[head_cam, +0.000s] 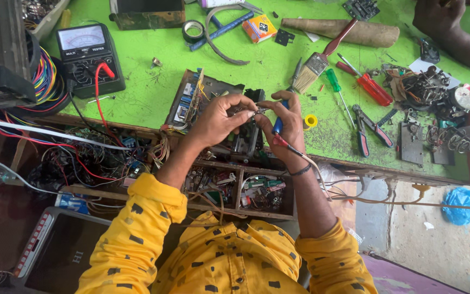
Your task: The person uses a soldering iron to attach small electronic components to a circuit board. They repeatedly heat the joints and apply solder, then inspect the connections by turning the board over.
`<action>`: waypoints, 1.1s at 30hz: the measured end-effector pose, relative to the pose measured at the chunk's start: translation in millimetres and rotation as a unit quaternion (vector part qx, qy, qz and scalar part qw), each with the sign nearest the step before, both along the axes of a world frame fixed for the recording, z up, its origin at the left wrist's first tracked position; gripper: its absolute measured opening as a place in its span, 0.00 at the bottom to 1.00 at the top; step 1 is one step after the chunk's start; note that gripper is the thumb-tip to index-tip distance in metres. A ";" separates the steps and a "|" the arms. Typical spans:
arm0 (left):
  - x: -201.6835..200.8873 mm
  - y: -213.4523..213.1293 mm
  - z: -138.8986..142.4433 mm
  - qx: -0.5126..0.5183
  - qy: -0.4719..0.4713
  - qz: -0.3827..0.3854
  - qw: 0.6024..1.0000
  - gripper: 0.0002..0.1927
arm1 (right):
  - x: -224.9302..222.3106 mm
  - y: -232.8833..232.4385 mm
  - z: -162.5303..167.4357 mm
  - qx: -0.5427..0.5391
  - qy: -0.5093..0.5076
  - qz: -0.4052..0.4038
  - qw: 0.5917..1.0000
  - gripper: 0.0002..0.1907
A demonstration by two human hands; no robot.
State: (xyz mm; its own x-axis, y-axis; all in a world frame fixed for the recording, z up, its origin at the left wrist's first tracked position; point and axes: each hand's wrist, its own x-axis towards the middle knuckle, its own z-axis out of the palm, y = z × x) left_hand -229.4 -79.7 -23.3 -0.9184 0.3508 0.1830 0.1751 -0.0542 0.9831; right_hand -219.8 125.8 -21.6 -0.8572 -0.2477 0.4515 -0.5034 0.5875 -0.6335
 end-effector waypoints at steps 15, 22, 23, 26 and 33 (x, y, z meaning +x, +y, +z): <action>1.1 -1.1 4.5 -0.158 0.089 0.087 0.980 0.08 | 14.9 -4.3 -2.6 0.057 0.086 -0.036 0.994 0.11; 1.6 -3.1 3.4 -0.137 0.062 0.065 0.987 0.09 | 6.7 -7.1 -7.1 0.032 0.057 -0.008 0.998 0.11; 1.6 -3.7 2.2 -0.135 0.058 0.063 0.987 0.09 | 6.3 -7.1 -7.3 0.028 0.048 -0.004 0.998 0.12; 0.2 -4.7 -2.7 -0.119 0.047 0.051 0.991 0.09 | 7.2 -5.5 -6.5 0.009 0.035 -0.009 0.999 0.12; -2.9 -3.8 -13.3 -0.063 0.000 0.026 0.998 0.07 | 7.0 0.3 1.9 0.059 0.057 -0.011 0.997 0.10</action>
